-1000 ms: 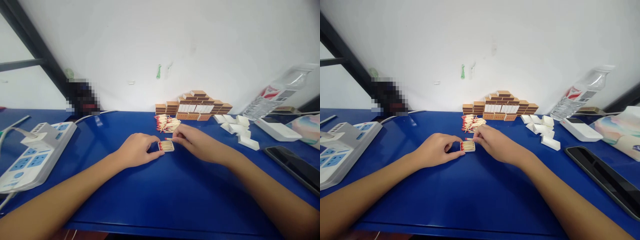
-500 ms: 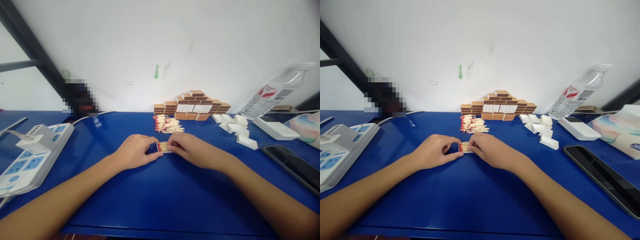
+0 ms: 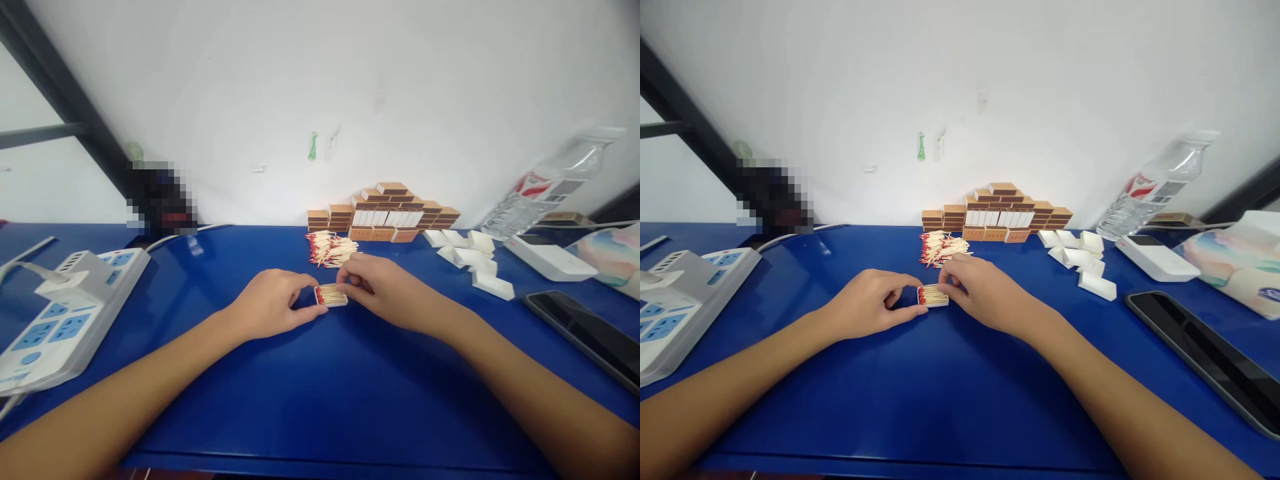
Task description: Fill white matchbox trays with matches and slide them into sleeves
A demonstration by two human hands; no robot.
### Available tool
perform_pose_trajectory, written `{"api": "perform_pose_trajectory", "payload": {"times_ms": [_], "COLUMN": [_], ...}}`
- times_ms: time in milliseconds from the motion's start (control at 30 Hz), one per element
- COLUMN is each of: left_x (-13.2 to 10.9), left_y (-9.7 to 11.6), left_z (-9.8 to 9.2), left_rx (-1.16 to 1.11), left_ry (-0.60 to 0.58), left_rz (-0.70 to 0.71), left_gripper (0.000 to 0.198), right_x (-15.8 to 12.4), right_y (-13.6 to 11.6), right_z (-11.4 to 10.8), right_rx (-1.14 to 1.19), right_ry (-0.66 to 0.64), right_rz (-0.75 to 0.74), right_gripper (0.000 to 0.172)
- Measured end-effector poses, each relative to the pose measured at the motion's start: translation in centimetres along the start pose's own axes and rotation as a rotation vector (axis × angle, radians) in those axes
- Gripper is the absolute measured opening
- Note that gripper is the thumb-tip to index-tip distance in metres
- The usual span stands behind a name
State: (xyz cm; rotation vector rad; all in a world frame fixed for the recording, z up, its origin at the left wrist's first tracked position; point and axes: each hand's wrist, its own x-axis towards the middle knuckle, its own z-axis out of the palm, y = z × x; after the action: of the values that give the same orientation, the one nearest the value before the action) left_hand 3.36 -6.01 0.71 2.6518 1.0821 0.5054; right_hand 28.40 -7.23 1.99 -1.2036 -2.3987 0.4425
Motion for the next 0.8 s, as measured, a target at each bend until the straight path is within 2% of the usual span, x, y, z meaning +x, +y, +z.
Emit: {"api": "perform_pose_trajectory", "payload": {"times_ms": [200, 300, 400, 567, 667, 800], "left_x": [0.10, 0.17, 0.28, 0.22, 0.12, 0.13], "left_y": [-0.19, -0.32, -0.58, -0.62, -0.47, -0.32], "left_z": [-0.13, -0.36, -0.68, -0.69, -0.47, -0.37], "left_rx": [-0.033, -0.044, -0.048, -0.043, -0.043, -0.022], "left_ry": [-0.017, -0.014, -0.012, -0.057, -0.057, -0.064], "left_rz": [-0.026, 0.002, -0.030, -0.039, -0.051, -0.043], "left_gripper": [0.036, 0.037, 0.038, 0.036, 0.036, 0.037], "right_x": [0.03, -0.02, -0.11, -0.01, 0.11, 0.02], "right_y": [0.22, -0.02, -0.28, -0.25, -0.29, -0.65], "right_z": [-0.21, -0.03, 0.14, -0.16, -0.23, 0.14], "right_rx": [0.001, 0.054, 0.076, 0.036, 0.042, 0.072], "right_ry": [0.023, -0.021, -0.040, 0.054, 0.081, 0.007], "right_rz": [-0.019, -0.073, -0.105, -0.050, -0.066, -0.113], "right_gripper": [0.011, 0.014, 0.019, 0.016, 0.015, 0.019]}}
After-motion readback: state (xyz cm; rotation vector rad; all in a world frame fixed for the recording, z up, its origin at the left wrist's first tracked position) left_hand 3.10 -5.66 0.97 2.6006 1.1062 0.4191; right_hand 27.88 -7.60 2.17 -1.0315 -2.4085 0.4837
